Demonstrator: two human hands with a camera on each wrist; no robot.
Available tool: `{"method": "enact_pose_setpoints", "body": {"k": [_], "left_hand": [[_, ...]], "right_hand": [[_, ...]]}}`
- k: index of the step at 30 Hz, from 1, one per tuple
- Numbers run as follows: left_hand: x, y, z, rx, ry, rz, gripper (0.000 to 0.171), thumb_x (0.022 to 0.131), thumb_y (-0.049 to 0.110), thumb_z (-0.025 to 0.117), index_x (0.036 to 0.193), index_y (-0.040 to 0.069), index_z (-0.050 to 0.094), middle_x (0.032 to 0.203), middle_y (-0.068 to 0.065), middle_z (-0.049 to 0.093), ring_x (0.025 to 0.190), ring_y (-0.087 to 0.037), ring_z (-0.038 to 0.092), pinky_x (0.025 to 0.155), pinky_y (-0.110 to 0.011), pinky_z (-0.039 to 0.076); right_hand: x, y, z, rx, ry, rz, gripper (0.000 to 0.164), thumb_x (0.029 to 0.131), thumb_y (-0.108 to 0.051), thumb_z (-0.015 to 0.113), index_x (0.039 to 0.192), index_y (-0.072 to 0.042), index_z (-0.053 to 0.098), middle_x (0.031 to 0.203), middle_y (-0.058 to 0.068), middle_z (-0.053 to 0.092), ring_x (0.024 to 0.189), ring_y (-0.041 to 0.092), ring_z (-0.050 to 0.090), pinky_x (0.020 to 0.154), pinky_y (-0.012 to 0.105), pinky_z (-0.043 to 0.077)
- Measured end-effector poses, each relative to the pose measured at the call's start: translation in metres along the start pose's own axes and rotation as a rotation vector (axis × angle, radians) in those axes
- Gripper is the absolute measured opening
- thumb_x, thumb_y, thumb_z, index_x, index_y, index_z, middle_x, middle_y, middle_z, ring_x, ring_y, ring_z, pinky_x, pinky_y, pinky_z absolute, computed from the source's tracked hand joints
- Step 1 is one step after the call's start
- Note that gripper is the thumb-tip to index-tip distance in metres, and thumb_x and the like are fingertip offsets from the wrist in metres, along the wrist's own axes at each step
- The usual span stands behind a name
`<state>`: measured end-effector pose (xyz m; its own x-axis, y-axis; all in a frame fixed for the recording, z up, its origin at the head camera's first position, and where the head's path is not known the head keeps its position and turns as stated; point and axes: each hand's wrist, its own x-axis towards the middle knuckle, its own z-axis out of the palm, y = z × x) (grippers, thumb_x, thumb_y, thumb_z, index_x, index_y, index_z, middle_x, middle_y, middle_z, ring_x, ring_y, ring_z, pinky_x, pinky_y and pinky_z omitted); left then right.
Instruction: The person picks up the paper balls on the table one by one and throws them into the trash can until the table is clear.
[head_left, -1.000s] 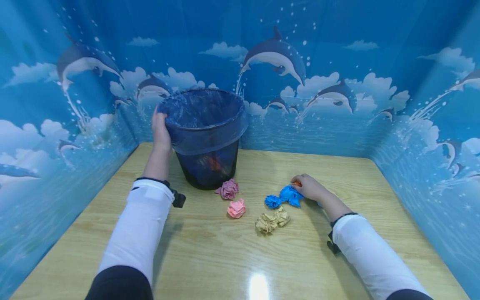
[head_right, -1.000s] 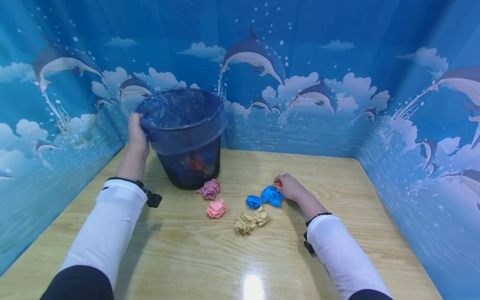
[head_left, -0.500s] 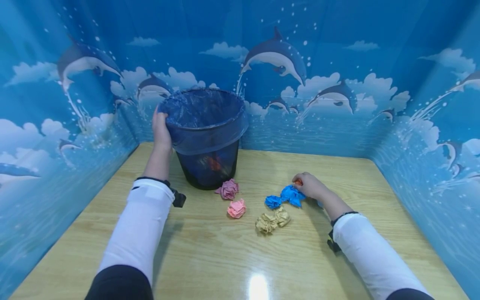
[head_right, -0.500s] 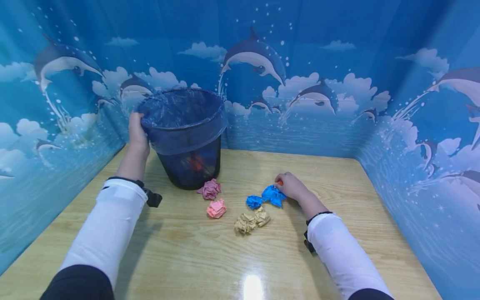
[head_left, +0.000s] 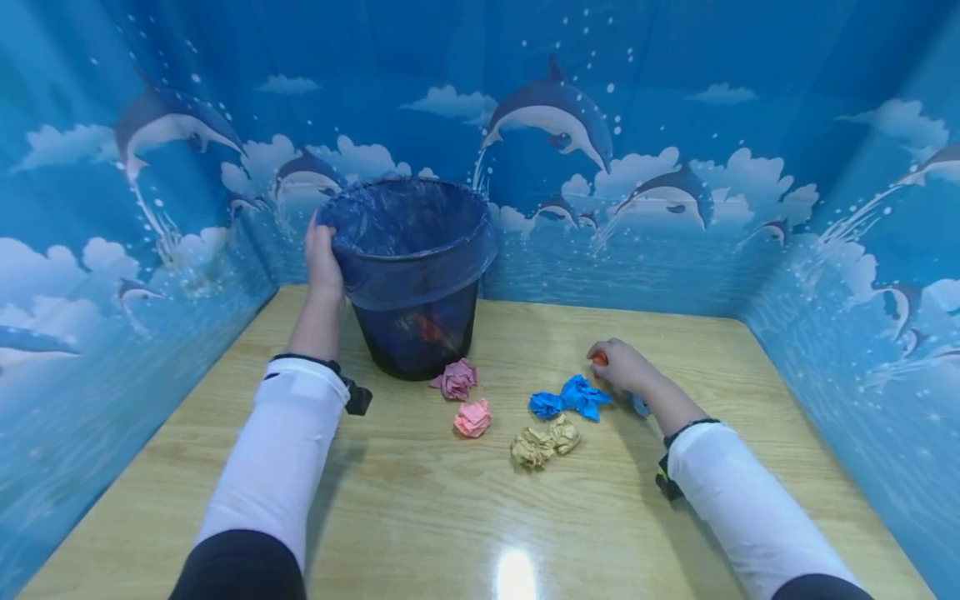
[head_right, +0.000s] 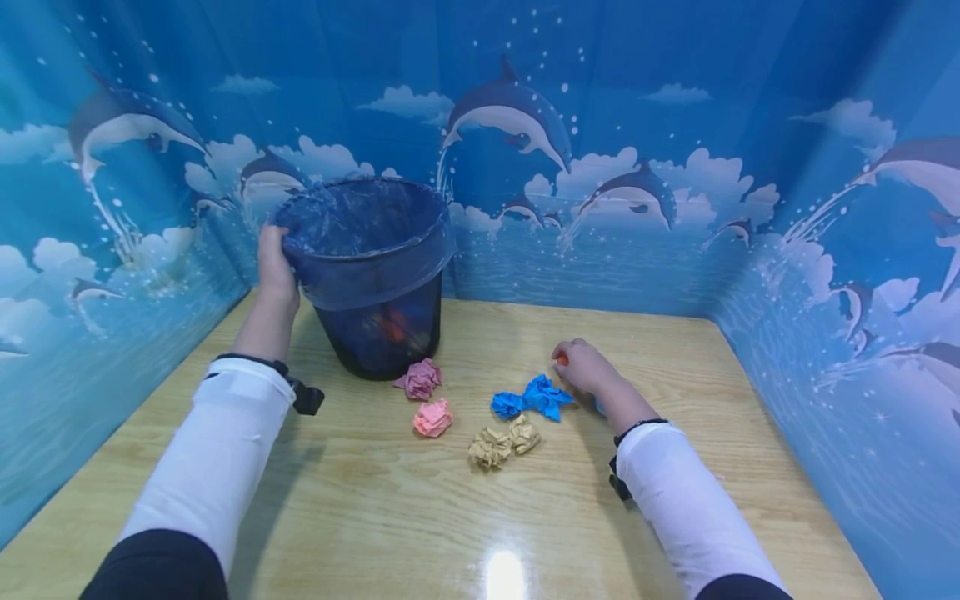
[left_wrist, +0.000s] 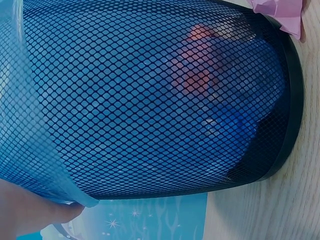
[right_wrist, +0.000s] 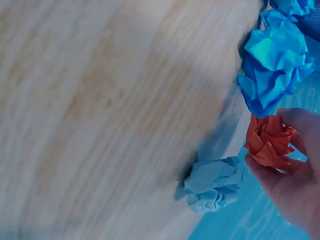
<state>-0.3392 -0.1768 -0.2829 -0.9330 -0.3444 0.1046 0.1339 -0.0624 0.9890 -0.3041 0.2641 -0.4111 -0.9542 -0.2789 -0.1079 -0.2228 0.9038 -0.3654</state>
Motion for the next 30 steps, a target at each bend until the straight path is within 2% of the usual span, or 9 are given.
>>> {"method": "enact_pose_setpoints", "body": {"k": [7,15,23,30], "left_hand": [[0.0,0.001,0.001,-0.011,-0.001,-0.002,0.063,0.095,0.032,0.029,0.156,0.029,0.015,0.164,0.008,0.006,0.15,-0.011,0.006,0.119,-0.03,0.01],[-0.002,0.001,0.001,-0.008,-0.001,-0.002,0.063,0.096,0.032,0.03,0.156,0.029,0.014,0.163,0.008,0.007,0.15,-0.011,0.007,0.119,-0.029,0.012],[-0.002,0.0,0.001,-0.012,0.001,0.009,0.063,0.095,0.033,0.03,0.156,0.029,0.015,0.163,0.008,0.008,0.149,-0.011,0.008,0.119,-0.029,0.012],[0.0,0.001,0.001,-0.007,0.005,-0.016,0.061,0.096,0.033,0.029,0.156,0.031,0.015,0.163,0.008,0.006,0.149,-0.011,0.007,0.119,-0.03,0.012]], "right_hand": [[0.004,0.002,-0.004,0.01,-0.006,0.008,0.029,0.095,-0.012,0.056,0.119,0.002,0.061,0.119,0.028,0.055,0.099,0.034,0.056,0.081,0.045,0.047],[0.004,-0.001,-0.011,0.007,-0.007,0.001,0.029,0.093,-0.011,0.057,0.118,0.003,0.062,0.112,0.025,0.057,0.094,0.032,0.057,0.077,0.043,0.048],[0.007,-0.006,-0.017,0.008,-0.007,0.022,0.029,0.093,-0.01,0.056,0.12,0.002,0.061,0.117,0.026,0.056,0.099,0.033,0.056,0.081,0.045,0.048],[0.01,-0.009,-0.023,0.003,-0.001,0.002,0.03,0.093,-0.009,0.056,0.12,0.003,0.06,0.118,0.027,0.054,0.097,0.033,0.056,0.079,0.044,0.048]]}}
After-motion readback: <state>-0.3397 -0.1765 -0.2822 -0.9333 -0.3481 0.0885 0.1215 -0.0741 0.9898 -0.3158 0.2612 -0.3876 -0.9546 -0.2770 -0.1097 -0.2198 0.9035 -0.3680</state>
